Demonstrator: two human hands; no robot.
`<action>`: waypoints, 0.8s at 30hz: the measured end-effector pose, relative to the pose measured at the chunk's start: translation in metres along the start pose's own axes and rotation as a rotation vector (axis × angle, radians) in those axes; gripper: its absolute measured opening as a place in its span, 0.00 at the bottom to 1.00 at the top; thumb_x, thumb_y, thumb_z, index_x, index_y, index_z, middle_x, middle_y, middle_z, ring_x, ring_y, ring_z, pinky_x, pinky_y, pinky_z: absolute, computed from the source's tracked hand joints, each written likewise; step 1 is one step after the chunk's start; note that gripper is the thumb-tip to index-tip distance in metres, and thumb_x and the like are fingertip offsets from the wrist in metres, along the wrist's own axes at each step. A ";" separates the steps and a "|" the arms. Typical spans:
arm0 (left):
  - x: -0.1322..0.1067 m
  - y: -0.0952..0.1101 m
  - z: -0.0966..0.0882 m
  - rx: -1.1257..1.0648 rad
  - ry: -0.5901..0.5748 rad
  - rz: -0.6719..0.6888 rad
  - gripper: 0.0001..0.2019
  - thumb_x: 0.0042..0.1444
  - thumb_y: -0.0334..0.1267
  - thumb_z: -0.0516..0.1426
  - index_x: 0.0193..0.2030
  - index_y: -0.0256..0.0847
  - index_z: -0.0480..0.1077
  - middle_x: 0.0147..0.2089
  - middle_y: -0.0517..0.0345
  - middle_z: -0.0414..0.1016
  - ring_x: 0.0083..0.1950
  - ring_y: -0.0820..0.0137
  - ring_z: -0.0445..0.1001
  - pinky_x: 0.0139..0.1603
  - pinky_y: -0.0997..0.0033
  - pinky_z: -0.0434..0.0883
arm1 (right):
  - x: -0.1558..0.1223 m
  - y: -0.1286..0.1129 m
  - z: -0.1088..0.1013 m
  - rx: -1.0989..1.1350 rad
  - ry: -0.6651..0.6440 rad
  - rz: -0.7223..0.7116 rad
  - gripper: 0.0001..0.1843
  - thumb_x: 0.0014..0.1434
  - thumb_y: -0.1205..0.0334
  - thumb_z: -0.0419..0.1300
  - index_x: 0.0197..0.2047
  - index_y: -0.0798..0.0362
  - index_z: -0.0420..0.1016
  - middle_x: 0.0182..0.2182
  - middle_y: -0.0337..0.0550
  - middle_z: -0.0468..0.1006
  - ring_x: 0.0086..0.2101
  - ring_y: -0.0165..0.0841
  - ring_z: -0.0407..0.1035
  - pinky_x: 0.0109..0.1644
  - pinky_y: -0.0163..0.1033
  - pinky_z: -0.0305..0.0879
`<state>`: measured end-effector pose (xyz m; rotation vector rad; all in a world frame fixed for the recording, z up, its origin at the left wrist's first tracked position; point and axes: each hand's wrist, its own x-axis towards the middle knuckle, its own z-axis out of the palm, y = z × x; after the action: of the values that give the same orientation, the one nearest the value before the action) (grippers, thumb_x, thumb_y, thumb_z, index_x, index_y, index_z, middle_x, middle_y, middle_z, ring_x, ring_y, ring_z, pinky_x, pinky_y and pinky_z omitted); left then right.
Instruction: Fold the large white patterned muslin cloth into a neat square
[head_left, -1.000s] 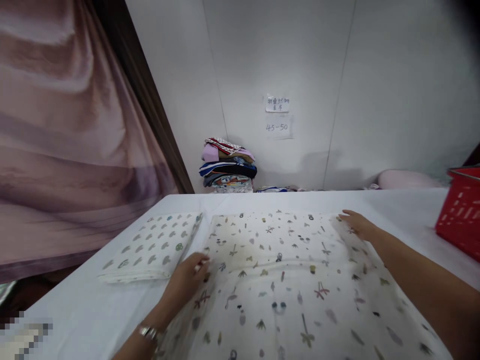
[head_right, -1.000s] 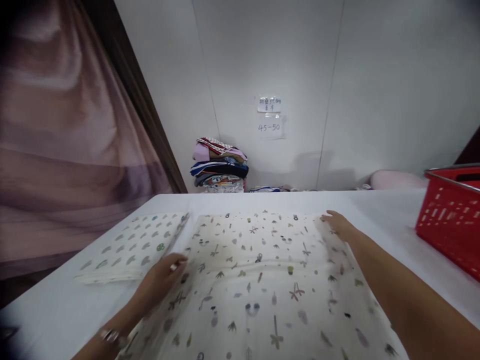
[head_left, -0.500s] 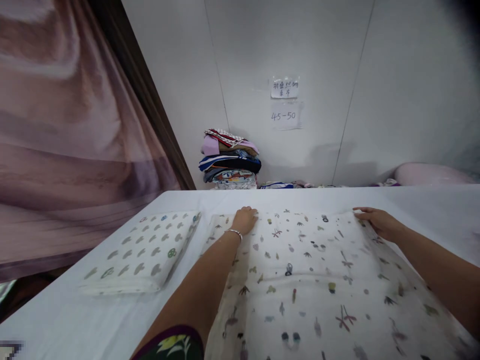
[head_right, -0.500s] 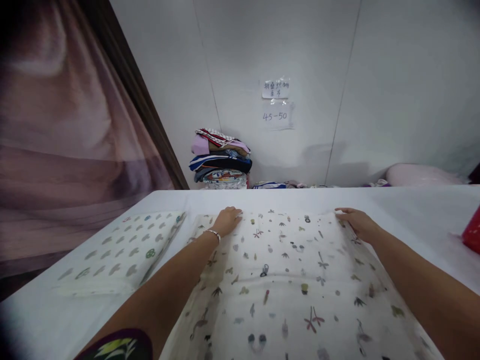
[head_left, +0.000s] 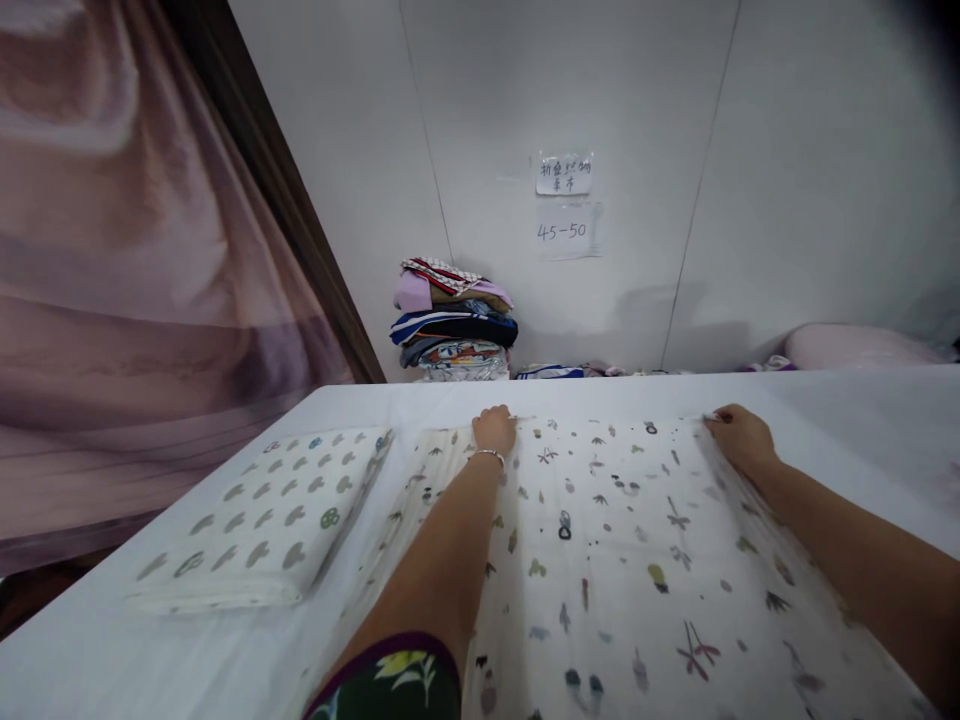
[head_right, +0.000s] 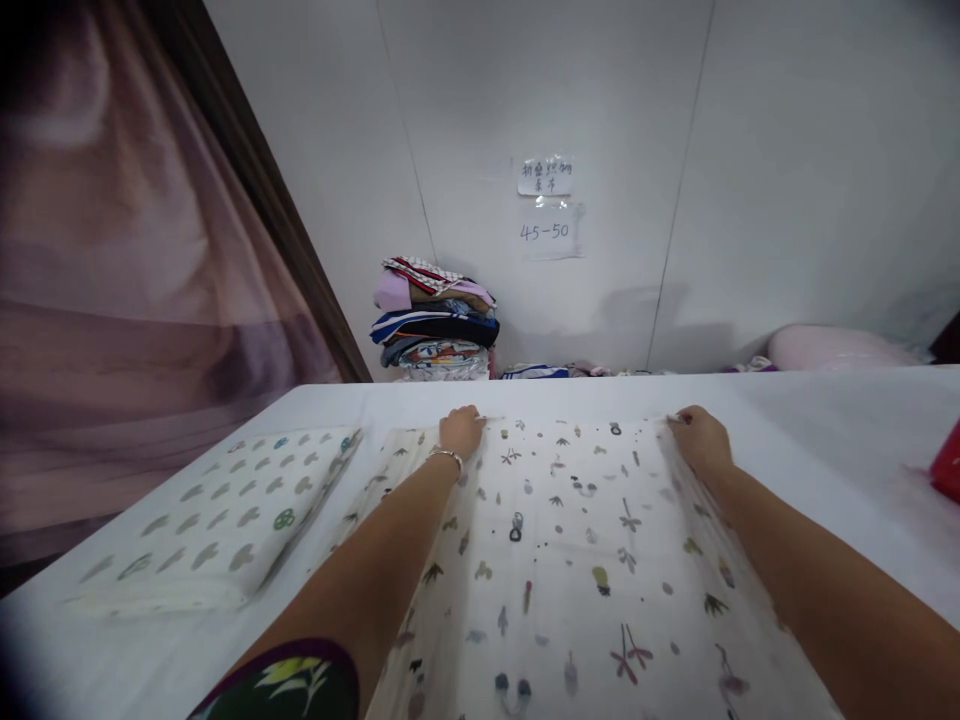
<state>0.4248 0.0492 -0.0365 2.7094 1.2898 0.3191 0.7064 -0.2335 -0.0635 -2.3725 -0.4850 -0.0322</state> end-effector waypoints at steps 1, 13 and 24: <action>-0.001 -0.001 0.002 -0.002 0.003 -0.001 0.11 0.59 0.37 0.48 0.43 0.37 0.67 0.47 0.46 0.72 0.52 0.60 0.66 0.50 0.59 0.59 | -0.002 -0.001 0.001 -0.042 0.003 0.001 0.13 0.51 0.56 0.55 0.39 0.52 0.71 0.36 0.49 0.75 0.37 0.41 0.67 0.37 0.40 0.60; -0.060 0.003 -0.007 -0.139 0.055 0.246 0.20 0.58 0.41 0.51 0.56 0.39 0.61 0.63 0.48 0.58 0.64 0.64 0.53 0.63 0.59 0.50 | -0.006 -0.011 -0.017 -0.045 -0.168 0.017 0.36 0.50 0.53 0.59 0.60 0.58 0.59 0.44 0.58 0.73 0.40 0.46 0.68 0.39 0.44 0.64; -0.242 -0.010 -0.034 -0.250 -0.158 0.601 0.21 0.58 0.42 0.50 0.58 0.43 0.60 0.64 0.51 0.57 0.65 0.60 0.53 0.64 0.50 0.53 | -0.058 0.007 -0.083 0.461 -0.334 0.068 0.40 0.53 0.57 0.60 0.65 0.54 0.48 0.47 0.54 0.72 0.36 0.34 0.72 0.35 0.35 0.70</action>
<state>0.2607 -0.1316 -0.0386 2.7631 0.3430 0.2858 0.6639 -0.3114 -0.0147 -1.9402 -0.5044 0.4647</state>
